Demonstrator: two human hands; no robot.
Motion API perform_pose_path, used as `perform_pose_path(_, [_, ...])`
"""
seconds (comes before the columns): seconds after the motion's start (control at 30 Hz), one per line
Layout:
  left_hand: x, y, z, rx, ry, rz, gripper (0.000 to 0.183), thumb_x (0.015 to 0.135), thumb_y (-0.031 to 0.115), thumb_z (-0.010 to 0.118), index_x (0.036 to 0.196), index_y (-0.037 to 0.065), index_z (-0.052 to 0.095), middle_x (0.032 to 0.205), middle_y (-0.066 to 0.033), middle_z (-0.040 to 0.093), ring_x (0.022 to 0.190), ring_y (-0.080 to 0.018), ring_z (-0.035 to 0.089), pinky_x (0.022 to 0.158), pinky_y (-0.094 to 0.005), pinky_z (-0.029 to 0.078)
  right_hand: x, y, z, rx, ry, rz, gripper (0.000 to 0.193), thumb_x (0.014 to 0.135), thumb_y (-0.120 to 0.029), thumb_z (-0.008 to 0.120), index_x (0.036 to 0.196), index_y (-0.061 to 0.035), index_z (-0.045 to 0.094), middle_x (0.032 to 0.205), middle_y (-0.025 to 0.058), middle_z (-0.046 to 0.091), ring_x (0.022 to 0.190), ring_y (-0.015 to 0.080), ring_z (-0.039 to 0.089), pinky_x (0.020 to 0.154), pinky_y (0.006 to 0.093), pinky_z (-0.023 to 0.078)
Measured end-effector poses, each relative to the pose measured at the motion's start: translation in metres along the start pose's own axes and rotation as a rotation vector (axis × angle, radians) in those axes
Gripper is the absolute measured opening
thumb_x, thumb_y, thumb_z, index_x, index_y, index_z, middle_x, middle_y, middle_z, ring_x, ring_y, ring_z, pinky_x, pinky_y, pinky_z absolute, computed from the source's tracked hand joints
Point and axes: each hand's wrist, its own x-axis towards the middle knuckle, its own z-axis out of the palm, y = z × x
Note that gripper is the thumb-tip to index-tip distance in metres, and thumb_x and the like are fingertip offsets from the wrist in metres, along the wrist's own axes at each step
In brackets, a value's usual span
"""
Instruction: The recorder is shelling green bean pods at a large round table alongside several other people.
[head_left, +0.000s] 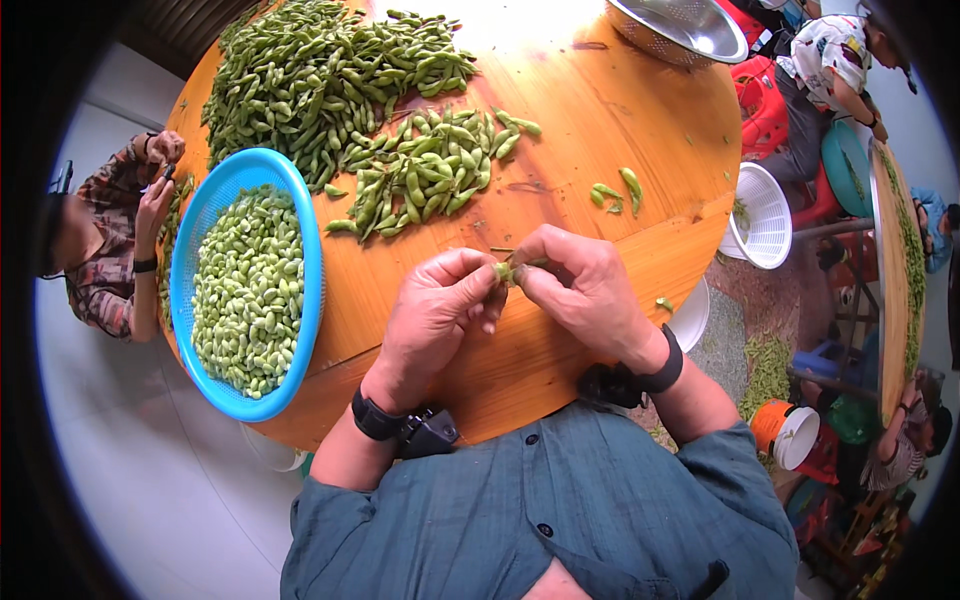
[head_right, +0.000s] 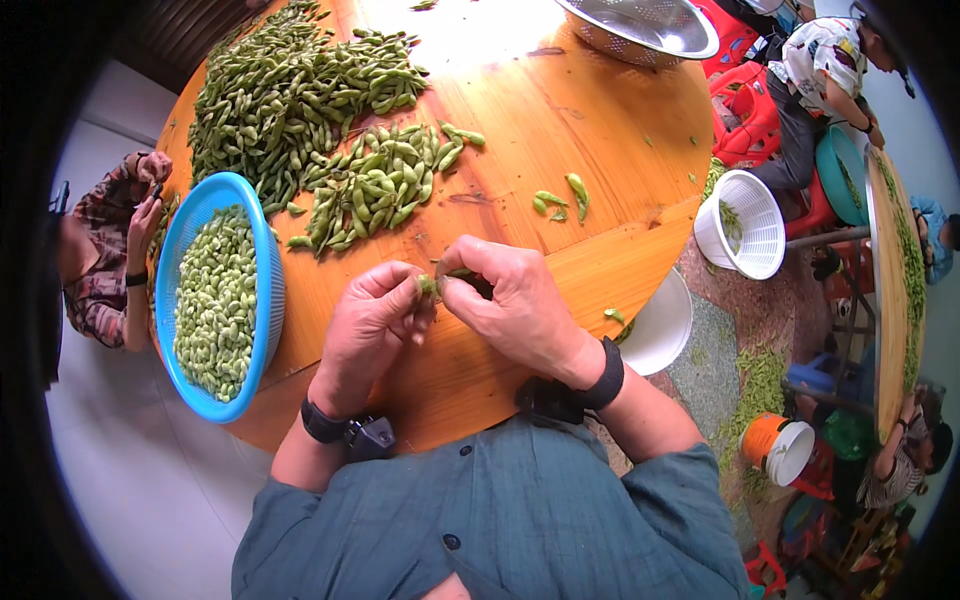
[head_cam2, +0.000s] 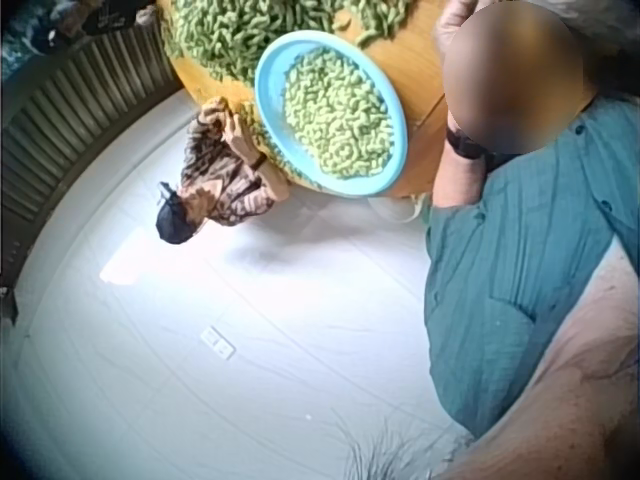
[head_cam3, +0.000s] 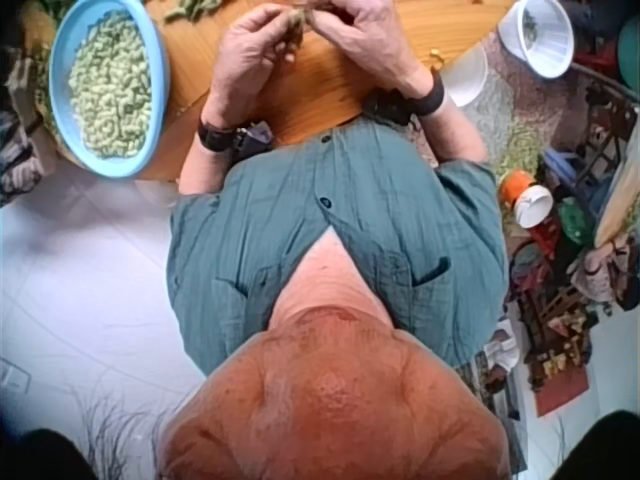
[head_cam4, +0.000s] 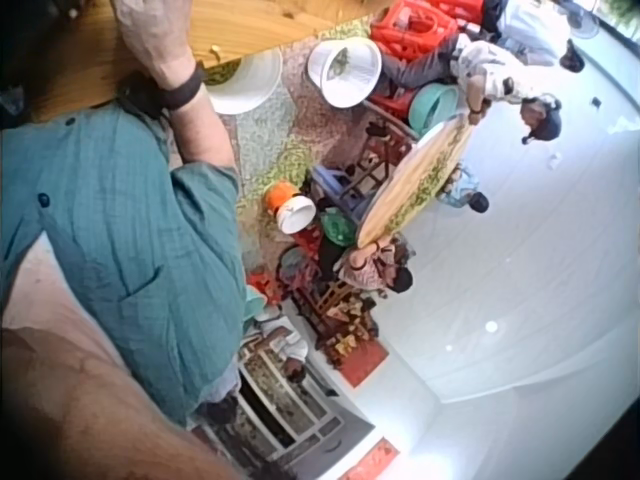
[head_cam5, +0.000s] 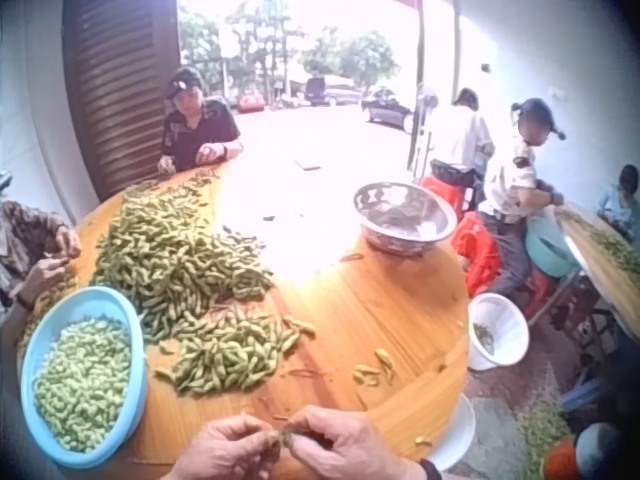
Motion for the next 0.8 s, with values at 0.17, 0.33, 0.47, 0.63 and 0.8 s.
perform_pose_path(0.17, [-0.002,0.006,0.0,0.136,0.016,0.032,0.014,0.096,0.016,0.068,0.097,0.001,0.068,0.079,-0.0018,0.065,0.065,-0.0079,0.059,0.058,-0.0214,0.049,0.001,0.006,0.005,0.167,0.055,-0.069,0.007,0.087,-0.003,0.065,0.091,0.002,0.066,0.074,0.008,0.064,0.067,0.0097,0.057,0.061,0.0277,0.048])
perform_pose_path(0.33, [-0.005,0.011,0.005,0.409,0.062,0.087,0.014,0.094,0.015,0.071,0.093,0.002,0.069,0.079,0.0005,0.064,0.066,-0.0051,0.058,0.059,-0.0201,0.048,0.001,0.006,0.002,0.145,0.011,-0.027,0.008,0.087,-0.004,0.065,0.091,0.0027,0.067,0.074,0.0061,0.064,0.067,0.0084,0.055,0.061,0.0264,0.048])
perform_pose_path(0.47, [-0.006,0.014,0.006,0.578,0.035,0.149,0.014,0.094,0.015,0.071,0.092,0.002,0.068,0.078,0.0014,0.063,0.066,-0.004,0.056,0.059,-0.0202,0.046,0.0,0.003,-0.001,0.126,-0.019,0.029,0.009,0.087,-0.004,0.064,0.091,0.0031,0.066,0.073,0.0054,0.063,0.067,0.0077,0.055,0.061,0.0258,0.047])
perform_pose_path(0.63, [-0.004,0.016,0.004,0.325,-0.03,0.01,0.014,0.095,0.015,0.069,0.09,0.003,0.066,0.077,0.0012,0.063,0.065,-0.006,0.055,0.06,-0.0211,0.044,0.001,-0.003,-0.003,0.242,-0.088,0.145,0.01,0.089,-0.006,0.062,0.09,0.0028,0.066,0.072,-0.0002,0.061,0.067,0.0042,0.051,0.059,0.0231,0.044])
perform_pose_path(0.8, [0.0,0.01,0.003,0.187,0.004,0.01,0.015,0.095,0.015,0.068,0.089,0.002,0.065,0.078,-0.0002,0.063,0.062,-0.0076,0.055,0.059,-0.0217,0.045,0.003,-0.01,-0.003,0.462,-0.107,0.314,0.01,0.091,-0.007,0.061,0.088,0.0016,0.066,0.073,-0.0057,0.059,0.066,0.0008,0.048,0.057,0.0207,0.041])
